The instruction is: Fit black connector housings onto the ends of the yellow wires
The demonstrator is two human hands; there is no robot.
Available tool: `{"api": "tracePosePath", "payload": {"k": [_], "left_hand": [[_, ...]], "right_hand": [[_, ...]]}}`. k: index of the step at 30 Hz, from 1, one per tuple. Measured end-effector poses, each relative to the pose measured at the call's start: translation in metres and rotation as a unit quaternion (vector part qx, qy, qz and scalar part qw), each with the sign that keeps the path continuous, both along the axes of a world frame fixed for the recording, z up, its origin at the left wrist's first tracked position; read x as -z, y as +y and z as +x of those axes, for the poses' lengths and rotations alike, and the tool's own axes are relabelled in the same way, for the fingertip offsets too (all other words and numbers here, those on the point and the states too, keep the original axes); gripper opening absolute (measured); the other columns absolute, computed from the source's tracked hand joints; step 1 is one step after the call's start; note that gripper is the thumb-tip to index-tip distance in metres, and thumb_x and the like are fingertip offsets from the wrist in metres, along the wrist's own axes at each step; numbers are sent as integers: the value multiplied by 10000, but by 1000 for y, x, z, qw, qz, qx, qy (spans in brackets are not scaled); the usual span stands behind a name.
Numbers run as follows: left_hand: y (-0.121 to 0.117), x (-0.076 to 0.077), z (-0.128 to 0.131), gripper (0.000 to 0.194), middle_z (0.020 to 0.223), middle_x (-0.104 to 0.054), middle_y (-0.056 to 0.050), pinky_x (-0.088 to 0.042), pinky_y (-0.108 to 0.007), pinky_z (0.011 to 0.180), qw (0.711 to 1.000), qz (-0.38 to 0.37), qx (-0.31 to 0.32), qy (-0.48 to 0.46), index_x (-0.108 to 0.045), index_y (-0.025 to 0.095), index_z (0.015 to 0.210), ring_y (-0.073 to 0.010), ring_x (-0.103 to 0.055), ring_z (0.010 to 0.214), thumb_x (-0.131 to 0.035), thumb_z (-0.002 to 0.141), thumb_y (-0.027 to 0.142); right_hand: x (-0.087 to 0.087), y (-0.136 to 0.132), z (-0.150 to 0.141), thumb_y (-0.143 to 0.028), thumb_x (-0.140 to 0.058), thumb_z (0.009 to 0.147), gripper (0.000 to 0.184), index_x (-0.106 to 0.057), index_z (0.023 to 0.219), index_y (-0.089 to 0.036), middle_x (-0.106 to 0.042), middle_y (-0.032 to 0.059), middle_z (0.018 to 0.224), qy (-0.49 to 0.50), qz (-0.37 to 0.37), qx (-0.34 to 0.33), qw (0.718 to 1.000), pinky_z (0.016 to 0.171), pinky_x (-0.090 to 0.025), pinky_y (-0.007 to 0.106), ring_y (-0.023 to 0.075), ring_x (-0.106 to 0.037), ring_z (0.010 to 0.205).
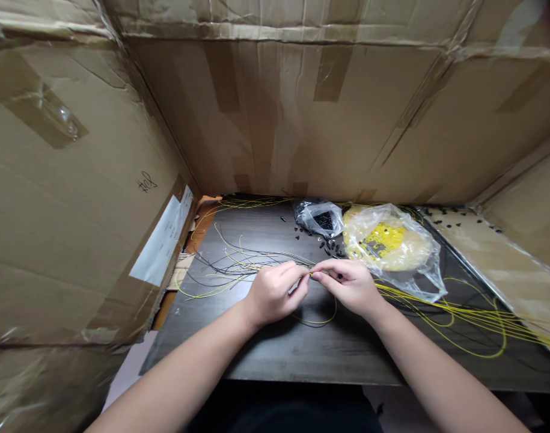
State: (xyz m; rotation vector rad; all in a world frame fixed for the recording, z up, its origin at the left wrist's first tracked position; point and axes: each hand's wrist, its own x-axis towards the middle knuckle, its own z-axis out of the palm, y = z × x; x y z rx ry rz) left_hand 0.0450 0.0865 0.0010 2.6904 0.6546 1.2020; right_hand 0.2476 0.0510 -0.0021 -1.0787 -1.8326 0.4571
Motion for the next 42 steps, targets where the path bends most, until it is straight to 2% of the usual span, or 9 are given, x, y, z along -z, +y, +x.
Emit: {"api": "tracePosePath", "payload": {"k": [3,9,16,21,28,36,42], "left_hand": [[-1,0,0,114,696,-606,-11,-385,-236,522,1000,5,-1,0,-631,151,933,-102,-492,546,-519,924,170],[-2,0,1,116,698,-597,-12,-398,-242,533,1000,6,0,10,-630,149,915,-104,-492,563,-515,926,167],[-2,-1,1,120,693,-595,-13,-406,-243,527,1000,5,4,9,-632,148,923,-107,-503,562,-514,918,170],[-3,0,1,158,769,-646,-40,-450,-261,558,1000,-12,-3,16,-633,145,1001,-133,-562,612,-537,907,229],[-3,1,2,234,906,-697,-62,-493,-260,618,999,-21,-24,17,-610,141,1125,-145,-633,710,-540,918,226],[1,3,1,152,746,-629,-26,-419,-258,551,998,18,-29,51,-643,163,950,-125,-557,599,-495,949,201],[3,2,0,137,767,-647,-32,-437,-247,584,999,10,-29,29,-634,154,973,-123,-578,629,-502,943,173]], "right_hand": [[0,-2,-2,-267,-645,908,120,-725,917,-179,-531,-35,544,-22,42,12,999,454,-322,229,78,-377,453],[-2,-3,-3,-252,-619,909,108,-687,878,-174,-430,-58,503,-57,76,24,995,458,-326,230,84,-375,445],[-2,-4,-4,-237,-618,896,99,-657,834,-172,-370,-70,524,-65,77,26,995,464,-316,216,73,-352,452],[-1,-4,-6,-209,-619,886,75,-649,837,-161,-376,-74,532,-57,76,31,995,468,-318,206,68,-365,453],[2,-2,-7,-198,-614,876,62,-650,840,-161,-385,-74,527,-32,62,39,997,468,-326,204,72,-369,453],[4,0,-8,-192,-625,876,70,-655,823,-157,-347,-85,518,-15,47,38,998,467,-312,199,61,-340,449],[5,-1,-4,-214,-621,904,98,-655,978,-160,-376,-81,548,-39,56,31,997,459,-310,214,69,-347,454]]}}
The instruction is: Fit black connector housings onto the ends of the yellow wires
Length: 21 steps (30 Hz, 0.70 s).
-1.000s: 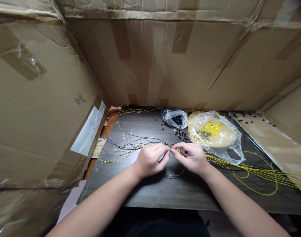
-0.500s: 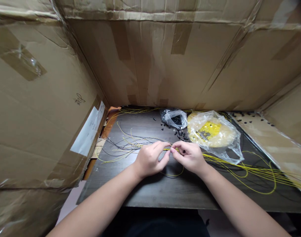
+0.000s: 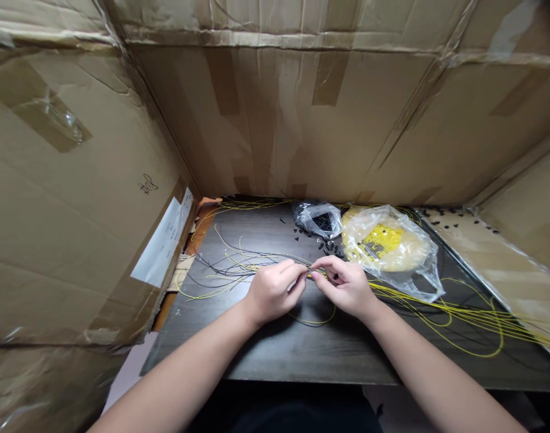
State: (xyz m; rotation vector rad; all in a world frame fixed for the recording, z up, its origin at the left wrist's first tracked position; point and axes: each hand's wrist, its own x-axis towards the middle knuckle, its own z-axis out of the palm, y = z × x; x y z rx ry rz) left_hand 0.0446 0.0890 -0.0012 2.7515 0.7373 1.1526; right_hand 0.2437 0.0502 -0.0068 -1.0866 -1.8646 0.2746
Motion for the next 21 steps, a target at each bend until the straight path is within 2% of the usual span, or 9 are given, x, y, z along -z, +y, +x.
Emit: {"api": "tracePosePath", "payload": {"k": [2,4,6,8,10,13,18,21], "left_hand": [[0,0,0,140,768,-649,-34,-440,-247,585,1000,-1,-1,-1,-635,151,982,-124,-579,628,-502,942,171],[0,0,-1,148,765,-649,-33,-439,-249,580,1000,3,-5,4,-640,153,988,-125,-575,618,-501,944,178],[0,1,-1,157,771,-652,-34,-444,-253,582,1000,6,-8,14,-646,154,996,-131,-579,625,-501,946,188],[0,1,0,166,770,-653,-34,-449,-259,585,1000,7,-8,24,-654,155,998,-138,-583,631,-501,947,196],[1,2,0,175,766,-651,-34,-455,-266,587,999,2,-6,33,-660,157,994,-143,-584,634,-498,948,204],[1,3,0,178,782,-660,-38,-470,-272,600,999,-13,-5,34,-662,157,988,-148,-596,651,-498,947,213],[0,2,1,170,860,-693,-54,-502,-275,668,999,-51,5,11,-645,155,1009,-155,-638,736,-497,933,190],[-1,1,2,147,835,-690,-46,-494,-264,640,998,-67,3,-7,-636,167,975,-145,-633,708,-500,925,193]], "right_hand": [[0,0,1,-213,-626,907,147,-653,1043,-164,-426,-76,551,-18,17,4,1000,468,-331,219,75,-375,456],[1,1,3,-201,-630,910,165,-659,1071,-179,-543,-53,595,-49,44,0,998,507,-381,223,81,-446,476],[2,3,4,-178,-628,912,162,-661,1071,-186,-666,-15,710,-81,75,-6,994,573,-437,231,93,-548,538],[3,4,5,-155,-624,912,155,-656,1061,-183,-729,17,828,-110,109,-6,988,638,-474,248,119,-637,636],[5,4,5,-139,-627,904,148,-649,1045,-179,-748,32,879,-138,140,0,980,671,-486,268,144,-678,702],[6,3,5,-139,-645,888,141,-642,1025,-173,-751,37,864,-175,170,12,970,655,-479,289,157,-679,683],[5,2,1,-142,-641,881,105,-648,985,-158,-741,45,811,-189,181,36,965,629,-462,302,162,-666,648],[4,2,0,-139,-632,879,82,-651,958,-154,-738,47,799,-180,182,39,966,618,-456,302,161,-665,637]]}}
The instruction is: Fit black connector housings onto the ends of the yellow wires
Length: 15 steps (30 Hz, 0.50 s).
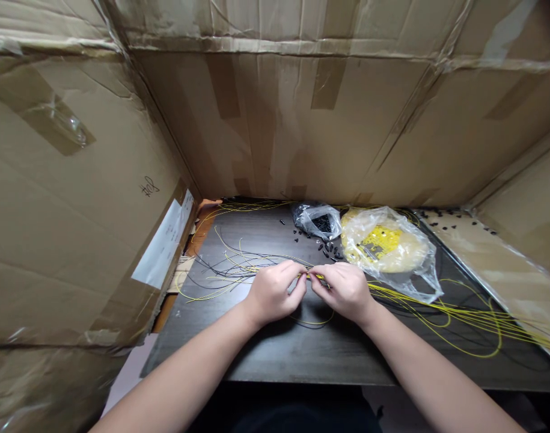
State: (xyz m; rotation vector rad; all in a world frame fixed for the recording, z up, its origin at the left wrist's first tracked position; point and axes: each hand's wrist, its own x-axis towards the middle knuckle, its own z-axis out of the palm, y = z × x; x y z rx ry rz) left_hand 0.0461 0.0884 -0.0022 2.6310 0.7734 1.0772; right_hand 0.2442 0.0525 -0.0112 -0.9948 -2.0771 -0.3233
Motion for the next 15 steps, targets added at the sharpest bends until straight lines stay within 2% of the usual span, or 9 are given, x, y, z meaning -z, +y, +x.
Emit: {"api": "tracePosePath", "payload": {"k": [4,6,10,15], "left_hand": [[0,-1,0,114,760,-665,-34,-470,-258,592,1000,-13,-8,-3,-600,178,858,-141,-618,658,-506,914,212],[0,-1,-1,99,793,-678,-38,-481,-261,608,1000,-1,-7,6,-596,175,892,-147,-632,681,-512,915,224],[1,2,-1,170,910,-705,-45,-501,-262,649,997,63,-13,40,-603,165,1059,-158,-670,762,-532,938,261],[4,3,-5,186,692,-611,-4,-393,-254,505,982,158,-48,96,-670,204,993,-129,-564,561,-498,980,273]], "right_hand": [[0,0,-1,-163,-608,896,61,-649,940,-169,-735,50,785,-3,-11,0,1000,604,-447,300,152,-642,600],[0,-1,-1,-186,-596,907,65,-649,943,-175,-727,44,762,5,-23,5,1000,599,-447,292,146,-631,589],[0,0,-2,-208,-580,918,82,-651,938,-172,-639,-5,622,47,-60,8,997,551,-418,256,114,-561,514],[2,1,-3,-207,-598,885,74,-665,886,-175,-465,-57,540,118,-138,-5,983,485,-360,215,79,-440,454]]}}
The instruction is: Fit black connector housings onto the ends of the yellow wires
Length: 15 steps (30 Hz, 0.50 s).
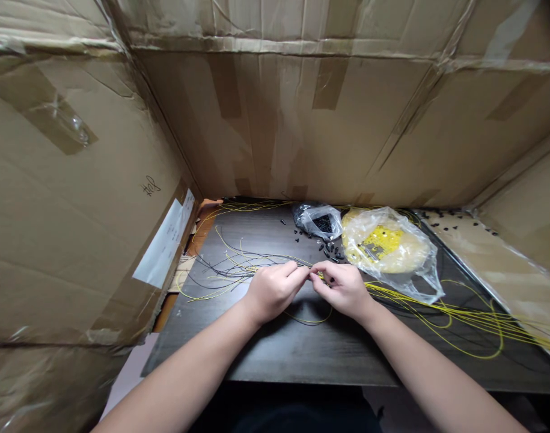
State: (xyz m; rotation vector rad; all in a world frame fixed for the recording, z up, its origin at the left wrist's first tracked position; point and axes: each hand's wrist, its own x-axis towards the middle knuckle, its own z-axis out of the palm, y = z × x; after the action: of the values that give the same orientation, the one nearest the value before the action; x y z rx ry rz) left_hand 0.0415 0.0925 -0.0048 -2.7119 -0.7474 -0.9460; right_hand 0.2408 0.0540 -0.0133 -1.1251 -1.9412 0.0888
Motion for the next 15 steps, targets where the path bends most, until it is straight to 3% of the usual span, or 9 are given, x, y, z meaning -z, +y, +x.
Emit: {"api": "tracePosePath", "payload": {"k": [7,15], "left_hand": [[-1,-5,-2,218,655,-568,-10,-356,-253,481,999,41,-9,14,-690,197,961,-120,-520,524,-474,979,221],[-1,-2,3,170,753,-648,-28,-448,-249,569,996,-66,13,-51,-667,182,958,-129,-591,618,-504,957,229]], "right_hand": [[-2,0,-1,-218,-600,875,87,-673,852,-177,-390,-70,524,57,-52,5,997,477,-339,214,77,-386,453],[0,0,0,-229,-597,885,91,-672,881,-177,-418,-63,530,42,-41,9,998,475,-344,218,81,-408,455]]}}
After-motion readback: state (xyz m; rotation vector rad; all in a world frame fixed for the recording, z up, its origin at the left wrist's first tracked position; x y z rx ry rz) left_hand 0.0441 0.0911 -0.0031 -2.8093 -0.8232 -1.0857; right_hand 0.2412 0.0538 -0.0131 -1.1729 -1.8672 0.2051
